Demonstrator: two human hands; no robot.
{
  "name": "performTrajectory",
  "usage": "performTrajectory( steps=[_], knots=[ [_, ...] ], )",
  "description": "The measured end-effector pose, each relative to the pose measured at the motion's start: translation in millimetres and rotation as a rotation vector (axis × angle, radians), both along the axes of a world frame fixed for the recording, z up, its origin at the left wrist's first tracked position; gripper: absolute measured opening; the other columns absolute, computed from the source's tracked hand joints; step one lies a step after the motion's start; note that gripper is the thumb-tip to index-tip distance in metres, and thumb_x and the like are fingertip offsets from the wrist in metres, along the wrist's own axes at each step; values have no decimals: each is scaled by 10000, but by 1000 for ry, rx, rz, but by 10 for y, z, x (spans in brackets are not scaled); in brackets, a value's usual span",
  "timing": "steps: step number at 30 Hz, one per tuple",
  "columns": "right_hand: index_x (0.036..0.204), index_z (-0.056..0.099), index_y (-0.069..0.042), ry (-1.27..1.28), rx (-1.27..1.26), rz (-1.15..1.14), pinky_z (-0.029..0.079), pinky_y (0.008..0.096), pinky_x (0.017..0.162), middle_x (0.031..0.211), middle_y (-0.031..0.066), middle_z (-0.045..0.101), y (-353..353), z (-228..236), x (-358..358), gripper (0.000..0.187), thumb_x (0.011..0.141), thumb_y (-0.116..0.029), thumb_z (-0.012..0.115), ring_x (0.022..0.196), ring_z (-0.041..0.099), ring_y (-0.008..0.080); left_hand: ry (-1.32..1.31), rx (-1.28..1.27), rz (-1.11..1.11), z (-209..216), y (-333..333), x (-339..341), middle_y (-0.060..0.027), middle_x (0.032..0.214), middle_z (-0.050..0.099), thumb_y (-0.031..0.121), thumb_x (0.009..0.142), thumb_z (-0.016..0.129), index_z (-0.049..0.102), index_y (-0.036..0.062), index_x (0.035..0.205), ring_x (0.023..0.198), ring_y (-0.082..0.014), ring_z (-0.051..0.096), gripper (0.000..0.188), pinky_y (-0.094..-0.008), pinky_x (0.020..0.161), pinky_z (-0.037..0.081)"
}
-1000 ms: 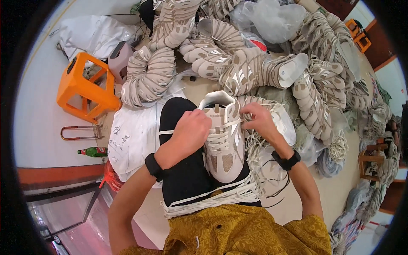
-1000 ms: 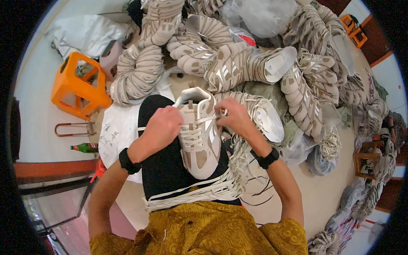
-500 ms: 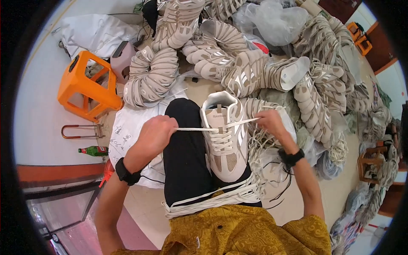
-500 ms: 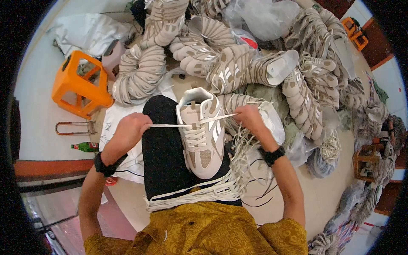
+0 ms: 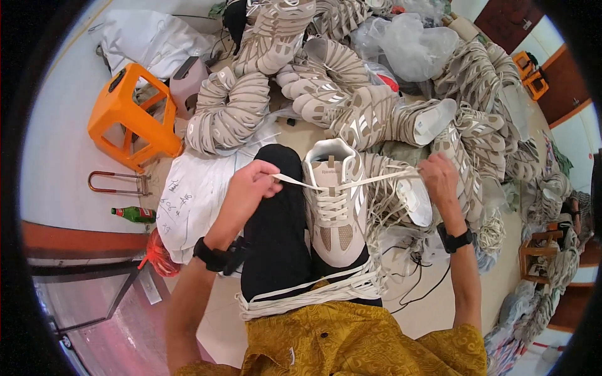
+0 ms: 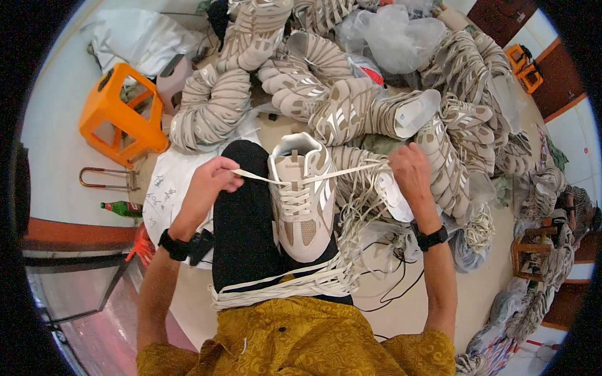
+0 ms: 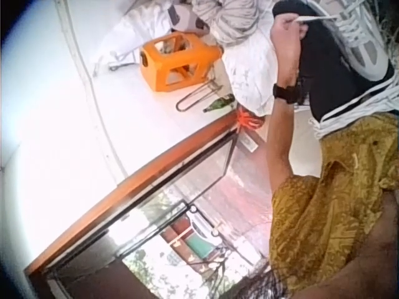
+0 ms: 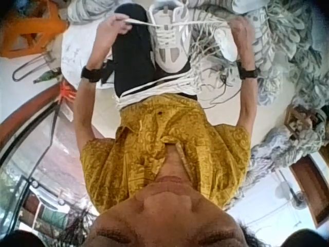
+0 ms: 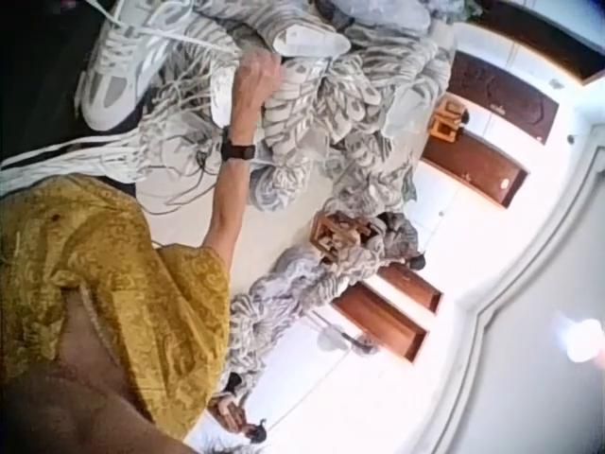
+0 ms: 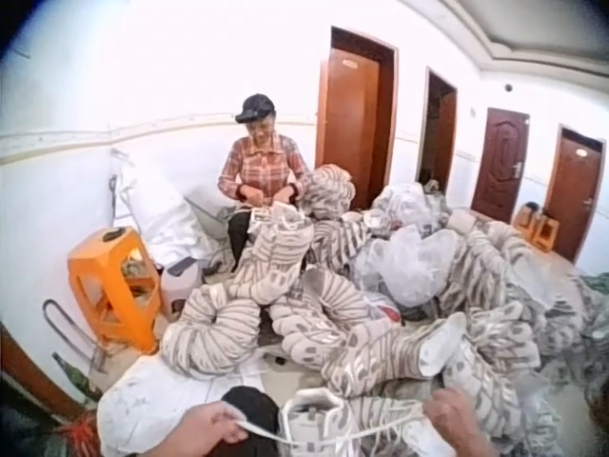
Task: Lacing a new athletic shoe in a factory setting.
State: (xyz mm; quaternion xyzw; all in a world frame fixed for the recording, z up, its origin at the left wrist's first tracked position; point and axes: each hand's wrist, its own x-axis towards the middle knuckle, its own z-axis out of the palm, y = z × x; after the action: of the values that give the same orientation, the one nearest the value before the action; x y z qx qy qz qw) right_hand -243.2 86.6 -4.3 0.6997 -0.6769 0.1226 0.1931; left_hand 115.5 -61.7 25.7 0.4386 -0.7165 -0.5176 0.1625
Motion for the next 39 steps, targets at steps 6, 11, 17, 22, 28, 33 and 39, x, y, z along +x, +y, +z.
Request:
performTrajectory(
  steps=[6, 11, 17, 22, 28, 33, 39],
  knots=[
    [870, 584, 1, -1609, -88, -345, 392, 265, 480, 674, 34, 541, 75, -478, -134, 164, 734, -71, 528, 542, 513, 147, 1180, 682, 139, -190, -358, 108, -129, 968, 550, 123, 832, 520, 495, -20, 1033, 1006, -245, 499, 249, -338, 919, 383],
    [1074, 522, 5, -2524, -466, 338, 397, 314, 833, 971, 87, 576, 126, -483, -398, 286, 810, -103, 514, 934, 523, 185, 1062, 258, 311, -19, -988, 1290, -138, 965, 546, 80, 831, 517, 520, -14, 990, 950, -221, 505, 184, -342, 904, 386],
    [1030, 555, -1, -2186, -556, 347, 415, 325, 830, 1012, 104, 584, 1053, -239, -1937, 223, 850, -122, 503, 947, 538, 201, 42, -554, 518, 397, -1185, 2755, -147, 1008, 543, 24, 844, 494, 468, -72, 1082, 977, -203, 515, 258, -352, 901, 417],
    [1025, 555, 8, -2074, -663, 106, 416, 318, 823, 1001, 106, 591, 1879, 29, -2889, 217, 847, -114, 529, 951, 547, 188, -56, -541, 695, -275, -1761, 4247, -172, 1024, 518, 27, 882, 412, 409, -131, 1131, 995, -241, 512, 295, -328, 881, 469],
    [1077, 531, 10, -1883, -906, -315, 428, 300, 797, 1046, 88, 579, 2071, 171, -2905, 264, 845, -116, 537, 960, 551, 184, -458, -608, 713, -889, -2116, 4856, -207, 1042, 463, 29, 887, 393, 365, -165, 1130, 974, -295, 519, 313, -333, 887, 476],
    [1159, 474, -8, -1864, -949, -396, 445, 303, 749, 931, 79, 597, 2109, -29, -2924, 303, 872, -106, 488, 845, 562, 174, -377, -754, 599, -403, -2138, 5031, -196, 996, 507, 65, 892, 409, 382, -138, 1159, 991, -268, 520, 336, -311, 882, 466],
    [1101, 491, 50, -1841, -293, -159, 414, 235, 605, 902, 61, 580, 1043, -165, -2437, 308, 819, -74, 517, 644, 496, 105, 251, -334, 433, -103, -2016, 3825, -89, 896, 574, 103, 823, 459, 533, -49, 1008, 893, -165, 546, 251, -260, 757, 454]
  ],
)
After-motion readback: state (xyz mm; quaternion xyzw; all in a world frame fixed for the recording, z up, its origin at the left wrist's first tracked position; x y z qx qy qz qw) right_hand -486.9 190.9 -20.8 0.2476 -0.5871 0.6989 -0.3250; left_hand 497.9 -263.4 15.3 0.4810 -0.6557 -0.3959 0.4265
